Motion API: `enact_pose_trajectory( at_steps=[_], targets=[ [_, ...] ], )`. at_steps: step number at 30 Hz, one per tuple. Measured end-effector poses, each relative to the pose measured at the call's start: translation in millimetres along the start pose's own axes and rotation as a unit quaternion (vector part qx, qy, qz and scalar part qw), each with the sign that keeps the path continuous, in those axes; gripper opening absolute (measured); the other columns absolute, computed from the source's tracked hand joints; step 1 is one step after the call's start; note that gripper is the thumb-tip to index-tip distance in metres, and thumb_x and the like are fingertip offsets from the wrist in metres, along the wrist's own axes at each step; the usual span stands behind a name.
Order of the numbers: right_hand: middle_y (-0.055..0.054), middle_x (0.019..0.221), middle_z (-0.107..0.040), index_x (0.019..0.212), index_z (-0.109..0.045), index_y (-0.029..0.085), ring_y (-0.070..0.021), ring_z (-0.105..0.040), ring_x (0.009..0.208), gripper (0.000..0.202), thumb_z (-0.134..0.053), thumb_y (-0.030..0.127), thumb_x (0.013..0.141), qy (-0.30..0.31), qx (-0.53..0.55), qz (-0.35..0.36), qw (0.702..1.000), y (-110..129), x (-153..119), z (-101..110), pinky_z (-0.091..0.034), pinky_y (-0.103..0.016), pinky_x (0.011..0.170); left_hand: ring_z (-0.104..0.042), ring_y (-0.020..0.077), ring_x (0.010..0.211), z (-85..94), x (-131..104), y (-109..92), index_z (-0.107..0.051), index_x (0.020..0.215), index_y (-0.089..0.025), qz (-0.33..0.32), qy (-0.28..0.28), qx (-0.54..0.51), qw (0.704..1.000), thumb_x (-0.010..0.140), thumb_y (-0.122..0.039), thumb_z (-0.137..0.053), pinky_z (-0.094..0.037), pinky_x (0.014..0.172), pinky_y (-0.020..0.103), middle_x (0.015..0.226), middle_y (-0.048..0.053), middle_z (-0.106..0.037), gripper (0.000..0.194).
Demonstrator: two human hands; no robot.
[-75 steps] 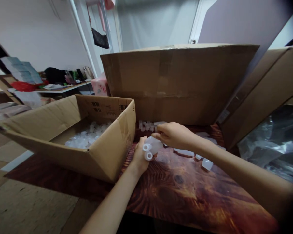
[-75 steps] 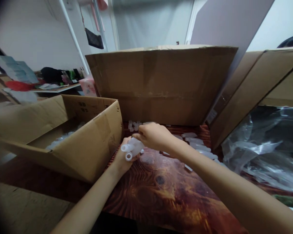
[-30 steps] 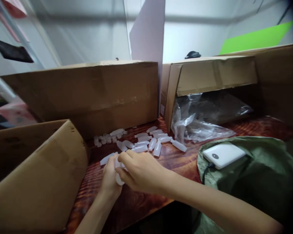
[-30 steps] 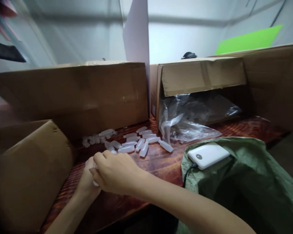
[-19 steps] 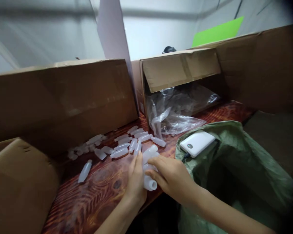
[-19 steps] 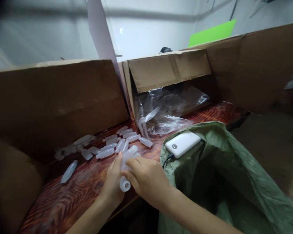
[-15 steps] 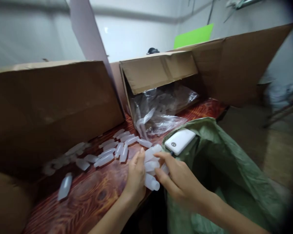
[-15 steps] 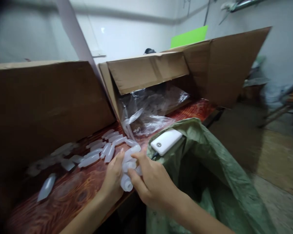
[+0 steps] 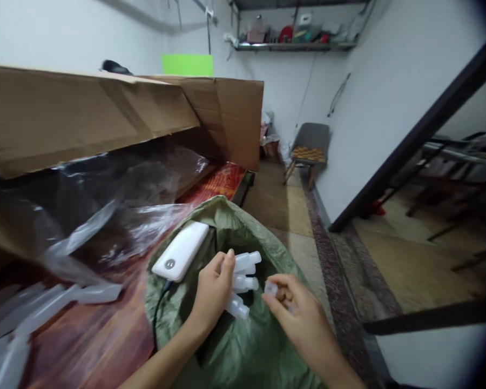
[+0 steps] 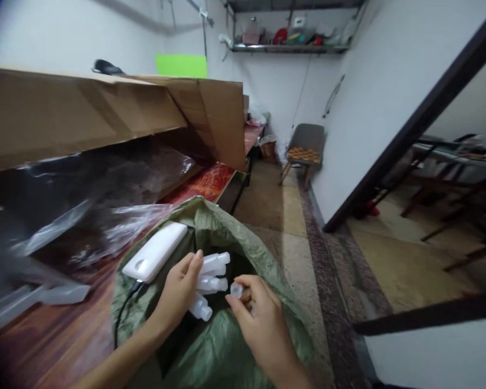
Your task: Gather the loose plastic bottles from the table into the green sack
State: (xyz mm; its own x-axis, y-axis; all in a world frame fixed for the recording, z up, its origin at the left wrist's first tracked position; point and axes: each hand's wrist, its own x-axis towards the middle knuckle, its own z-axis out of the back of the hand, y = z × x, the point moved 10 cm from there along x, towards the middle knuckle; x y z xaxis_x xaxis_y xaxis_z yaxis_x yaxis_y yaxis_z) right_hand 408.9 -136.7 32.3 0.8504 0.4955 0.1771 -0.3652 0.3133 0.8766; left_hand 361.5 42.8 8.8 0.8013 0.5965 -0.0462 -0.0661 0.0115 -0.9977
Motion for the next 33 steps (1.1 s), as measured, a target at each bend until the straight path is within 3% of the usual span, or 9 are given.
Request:
enact_pose_trajectory(
  at_steps=[4,8,13,16,22,28,31,33],
  targets=[
    [-0.005,0.098,-0.062,0.112,-0.063,0.023,-0.0130,-0.062,0.072,0.025,-0.051,0.020,0.090,0.046,-0.070,0.094,0.992,20.9,-1.0,-8.7,-0.054,-0.025,0.066,-0.033,0.0101,0.057,-12.6,1.6,1.0,-0.038,0.062,-0.018,-0.045,0.044,0.116,0.991,0.090,-0.058,-0.041,-0.024,0.052,0.022,0.058,-0.004,-0.034,0.049],
    [-0.006,0.099,-0.062,0.112,-0.057,0.023,-0.0137,-0.062,0.071,0.024,-0.048,0.016,0.091,0.057,-0.136,0.136,0.980,35.3,-0.4,-17.8,-0.055,-0.025,0.066,-0.035,0.0102,0.056,-7.9,3.2,5.4,-0.038,0.061,-0.018,-0.034,0.046,0.127,0.990,0.091,-0.055,-0.041,-0.024,0.053,0.023,0.057,-0.004,-0.036,0.047],
    [-0.008,0.106,-0.058,0.121,-0.052,0.024,-0.0176,-0.063,0.089,0.032,-0.042,0.013,0.093,0.131,-0.238,0.174,0.947,44.9,1.7,-34.4,-0.055,-0.031,0.080,-0.036,0.0098,0.054,-4.5,6.7,11.8,-0.040,0.062,-0.018,-0.013,0.046,0.144,0.988,0.092,-0.053,-0.040,-0.023,0.052,0.023,0.055,-0.004,-0.039,0.046],
    [-0.009,0.107,-0.056,0.125,-0.051,0.024,-0.0174,-0.062,0.091,0.034,-0.041,0.013,0.094,0.162,-0.245,0.179,0.939,47.6,5.2,-42.8,-0.055,-0.032,0.083,-0.036,0.0100,0.054,-4.3,7.7,18.2,-0.040,0.062,-0.018,0.004,0.047,0.134,0.990,0.092,-0.055,-0.039,-0.023,0.052,0.023,0.054,-0.004,-0.039,0.047],
    [-0.004,0.097,-0.060,0.109,-0.054,0.023,-0.0134,-0.062,0.076,0.022,-0.051,0.013,0.090,0.069,-0.177,0.154,0.970,44.7,9.7,-29.8,-0.056,-0.024,0.069,-0.037,0.0122,0.060,-13.9,9.3,38.1,-0.039,0.061,-0.019,0.065,0.075,0.034,0.994,0.087,-0.061,-0.040,-0.026,0.053,0.023,0.059,-0.002,-0.039,0.050],
    [-0.009,0.117,-0.058,0.124,-0.049,0.022,-0.0171,-0.056,0.114,0.037,-0.043,0.004,0.092,0.089,-0.219,0.246,0.940,54.8,-14.3,-30.2,-0.050,-0.031,0.097,-0.038,0.0122,0.055,-35.8,-7.6,62.1,-0.045,0.067,-0.018,0.187,0.134,-0.083,0.970,0.080,-0.068,-0.045,-0.028,0.048,0.024,0.061,-0.002,-0.041,0.052],
    [-0.009,0.118,-0.058,0.125,-0.049,0.022,-0.0162,-0.055,0.113,0.036,-0.042,0.005,0.094,0.106,-0.224,0.235,0.940,53.2,-18.2,-28.1,-0.049,-0.030,0.097,-0.038,0.0115,0.053,-42.4,-13.6,62.8,-0.045,0.068,-0.018,0.192,0.155,-0.085,0.965,0.080,-0.069,-0.045,-0.028,0.048,0.023,0.061,-0.002,-0.041,0.052],
    [-0.008,0.107,-0.061,0.122,-0.051,0.019,-0.0161,-0.061,0.099,0.027,-0.045,0.014,0.096,0.096,-0.234,0.225,0.941,51.5,-18.4,-23.7,-0.052,-0.027,0.085,-0.038,0.0110,0.054,-43.3,-14.1,61.3,-0.044,0.066,-0.018,0.173,0.159,-0.069,0.970,0.080,-0.069,-0.044,-0.028,0.049,0.023,0.060,-0.003,-0.041,0.053]
  ],
)
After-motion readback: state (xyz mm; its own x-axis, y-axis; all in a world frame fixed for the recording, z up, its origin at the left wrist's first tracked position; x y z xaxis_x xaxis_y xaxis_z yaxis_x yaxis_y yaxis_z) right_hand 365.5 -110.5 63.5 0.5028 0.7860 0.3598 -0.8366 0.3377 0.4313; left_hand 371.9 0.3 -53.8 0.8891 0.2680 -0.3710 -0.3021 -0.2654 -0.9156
